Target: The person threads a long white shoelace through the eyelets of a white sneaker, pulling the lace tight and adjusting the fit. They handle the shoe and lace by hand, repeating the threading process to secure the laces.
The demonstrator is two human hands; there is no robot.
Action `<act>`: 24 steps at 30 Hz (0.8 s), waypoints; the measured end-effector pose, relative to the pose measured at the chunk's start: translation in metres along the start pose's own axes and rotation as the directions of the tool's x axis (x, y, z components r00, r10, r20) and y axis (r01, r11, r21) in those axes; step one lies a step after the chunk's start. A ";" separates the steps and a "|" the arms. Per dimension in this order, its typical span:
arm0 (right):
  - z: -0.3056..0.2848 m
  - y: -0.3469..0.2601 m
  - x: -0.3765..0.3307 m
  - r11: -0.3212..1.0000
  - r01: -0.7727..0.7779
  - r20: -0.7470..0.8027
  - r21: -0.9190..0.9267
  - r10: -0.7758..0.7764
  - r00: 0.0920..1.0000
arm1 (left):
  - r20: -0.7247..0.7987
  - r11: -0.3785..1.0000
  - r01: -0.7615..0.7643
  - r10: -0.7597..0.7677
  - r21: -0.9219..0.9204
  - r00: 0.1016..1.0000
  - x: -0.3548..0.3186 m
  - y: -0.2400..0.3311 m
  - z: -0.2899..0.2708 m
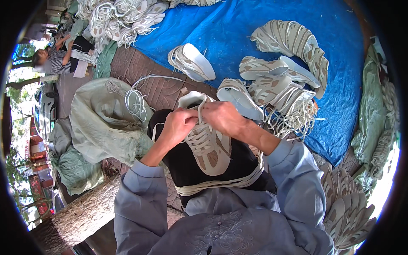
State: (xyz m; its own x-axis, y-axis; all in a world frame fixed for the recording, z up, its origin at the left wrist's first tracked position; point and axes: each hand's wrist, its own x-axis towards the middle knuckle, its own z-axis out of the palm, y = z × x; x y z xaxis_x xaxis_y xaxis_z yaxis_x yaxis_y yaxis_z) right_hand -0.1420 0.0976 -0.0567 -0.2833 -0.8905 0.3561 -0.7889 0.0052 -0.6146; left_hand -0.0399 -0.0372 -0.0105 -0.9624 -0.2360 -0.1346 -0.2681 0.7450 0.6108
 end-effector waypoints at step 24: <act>0.009 0.013 -0.056 0.006 -0.594 0.423 0.804 0.697 0.579 | -0.350 0.716 0.076 0.242 0.694 0.905 0.046 -0.059 -0.116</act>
State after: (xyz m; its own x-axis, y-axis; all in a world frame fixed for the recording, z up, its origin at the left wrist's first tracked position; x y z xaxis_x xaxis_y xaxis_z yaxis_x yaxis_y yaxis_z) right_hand -0.1318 0.1439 -0.0909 -0.4836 -0.7044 -0.5196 0.6021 0.1632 -0.7816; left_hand -0.0632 -0.1643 0.0373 -0.9205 -0.2512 0.2993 -0.2959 0.9484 -0.1142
